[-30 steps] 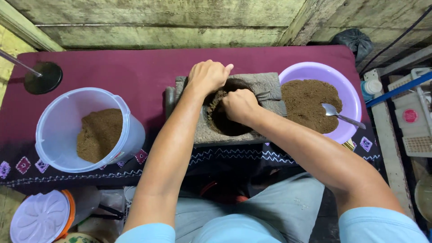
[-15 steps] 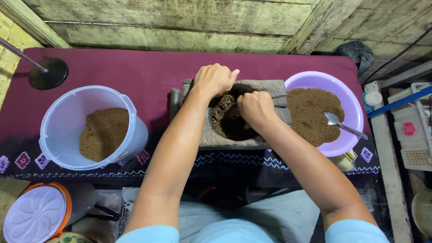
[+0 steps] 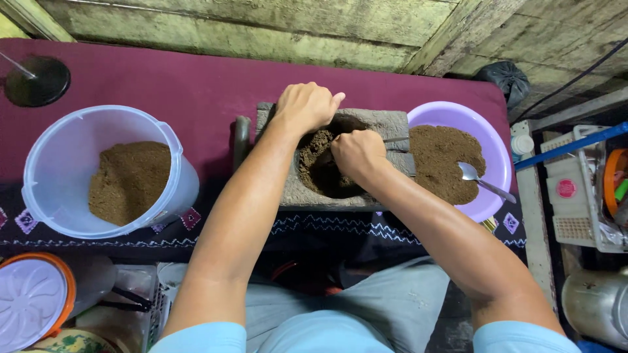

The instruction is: Scooping brown powder from bowls into a stone mortar and packing it by hand and with a spoon.

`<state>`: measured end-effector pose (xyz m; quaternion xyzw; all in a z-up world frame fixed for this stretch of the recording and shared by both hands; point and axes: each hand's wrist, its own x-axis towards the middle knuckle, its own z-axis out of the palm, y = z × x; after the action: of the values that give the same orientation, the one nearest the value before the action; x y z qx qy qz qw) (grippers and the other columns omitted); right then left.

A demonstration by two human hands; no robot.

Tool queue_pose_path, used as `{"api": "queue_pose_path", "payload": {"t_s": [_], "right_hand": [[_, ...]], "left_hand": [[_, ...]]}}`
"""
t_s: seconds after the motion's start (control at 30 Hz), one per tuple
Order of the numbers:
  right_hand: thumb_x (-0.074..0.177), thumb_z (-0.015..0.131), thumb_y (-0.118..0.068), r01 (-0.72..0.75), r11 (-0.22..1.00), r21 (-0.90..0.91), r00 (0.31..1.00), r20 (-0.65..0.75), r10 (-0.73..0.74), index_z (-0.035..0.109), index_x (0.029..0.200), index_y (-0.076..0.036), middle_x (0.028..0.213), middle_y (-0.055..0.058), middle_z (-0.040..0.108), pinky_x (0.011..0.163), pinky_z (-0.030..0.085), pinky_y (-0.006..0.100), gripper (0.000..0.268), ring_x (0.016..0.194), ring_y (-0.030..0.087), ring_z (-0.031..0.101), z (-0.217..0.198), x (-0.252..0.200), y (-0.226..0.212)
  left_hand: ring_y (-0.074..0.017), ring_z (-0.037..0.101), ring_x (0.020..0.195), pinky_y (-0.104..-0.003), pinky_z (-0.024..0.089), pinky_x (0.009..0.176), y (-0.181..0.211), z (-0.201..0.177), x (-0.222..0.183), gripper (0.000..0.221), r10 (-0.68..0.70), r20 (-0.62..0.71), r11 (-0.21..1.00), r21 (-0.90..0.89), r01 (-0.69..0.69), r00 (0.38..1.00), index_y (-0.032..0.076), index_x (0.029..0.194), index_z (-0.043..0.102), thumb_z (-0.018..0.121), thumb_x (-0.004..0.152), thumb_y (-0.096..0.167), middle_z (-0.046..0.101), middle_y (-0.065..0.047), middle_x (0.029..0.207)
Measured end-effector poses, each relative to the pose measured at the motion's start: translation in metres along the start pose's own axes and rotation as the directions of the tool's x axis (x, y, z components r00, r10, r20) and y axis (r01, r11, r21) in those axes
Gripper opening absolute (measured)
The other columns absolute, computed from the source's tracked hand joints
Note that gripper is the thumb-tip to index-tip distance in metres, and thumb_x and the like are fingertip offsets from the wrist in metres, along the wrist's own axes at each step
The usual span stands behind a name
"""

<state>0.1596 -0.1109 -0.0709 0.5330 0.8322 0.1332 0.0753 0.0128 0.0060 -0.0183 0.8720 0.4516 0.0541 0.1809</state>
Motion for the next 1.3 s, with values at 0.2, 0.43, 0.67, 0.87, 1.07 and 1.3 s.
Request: {"api": "queue_pose_path", "payload": {"t_s": [0.2,0.43,0.67,0.87,1.07,1.3], "right_hand": [[0.094,0.055,-0.013,-0.059,0.998,0.005,0.998,-0.023,0.059,0.078,0.086,-0.005,0.063,0.015,0.071,0.049,0.056,0.047,0.026,0.059,0.036,0.074,0.002,-0.001,0.006],[0.092,0.051,-0.015,-0.202,0.975,-0.09,0.977,-0.081,0.195,0.074,0.09,-0.011,0.064,0.007,0.068,0.046,0.054,0.045,0.023,0.058,0.031,0.073,0.006,0.012,-0.001],[0.09,0.062,-0.015,-0.07,0.992,-0.107,0.997,0.019,0.072,0.078,0.076,-0.015,0.059,0.007,0.07,0.049,0.056,0.039,0.021,0.06,0.027,0.075,-0.039,-0.006,-0.003],[0.093,0.062,-0.033,-0.11,0.989,0.103,0.96,0.27,0.079,0.08,0.079,-0.014,0.065,0.013,0.074,0.064,0.061,0.049,0.03,0.072,0.036,0.077,-0.077,-0.025,0.013],[0.103,0.05,-0.018,-0.131,0.99,-0.042,0.991,0.03,0.133,0.077,0.077,-0.013,0.058,0.008,0.07,0.052,0.058,0.043,0.038,0.059,0.03,0.075,-0.044,-0.009,0.006],[0.09,0.063,-0.028,-0.05,0.996,0.075,0.947,0.321,0.023,0.079,0.071,-0.013,0.064,0.012,0.074,0.061,0.061,0.048,0.029,0.073,0.034,0.078,-0.06,-0.016,0.004]], "left_hand": [[-0.0447,0.071,0.107,-0.059,0.052,0.095,0.0,-0.004,-0.003,0.065,-0.009,-0.003,1.0,-0.002,0.009,1.0,0.007,0.101,0.079,0.034,0.098,0.054,0.076,-0.025,0.101],[-0.0425,0.072,0.105,-0.055,0.054,0.094,0.006,-0.016,-0.012,0.058,-0.009,-0.003,0.999,-0.043,0.009,1.0,0.012,0.1,0.081,0.039,0.096,0.051,0.077,-0.021,0.099],[-0.0425,0.072,0.105,-0.055,0.055,0.093,0.002,-0.014,-0.01,0.057,-0.007,0.0,1.0,-0.025,0.007,1.0,0.012,0.101,0.08,0.038,0.095,0.051,0.077,-0.021,0.1],[-0.0434,0.072,0.103,-0.056,0.055,0.091,0.001,-0.009,-0.012,0.054,0.012,-0.013,0.999,-0.048,-0.013,1.0,0.012,0.097,0.081,0.041,0.094,0.049,0.077,-0.021,0.096],[-0.0434,0.072,0.102,-0.056,0.055,0.091,-0.001,-0.01,-0.01,0.055,0.012,-0.014,0.998,-0.06,-0.013,1.0,0.012,0.097,0.08,0.04,0.094,0.05,0.077,-0.021,0.096],[-0.043,0.072,0.104,-0.055,0.055,0.091,-0.002,-0.009,-0.006,0.055,0.01,0.018,0.998,-0.055,-0.009,1.0,0.013,0.097,0.08,0.04,0.093,0.051,0.077,-0.02,0.098]]}}
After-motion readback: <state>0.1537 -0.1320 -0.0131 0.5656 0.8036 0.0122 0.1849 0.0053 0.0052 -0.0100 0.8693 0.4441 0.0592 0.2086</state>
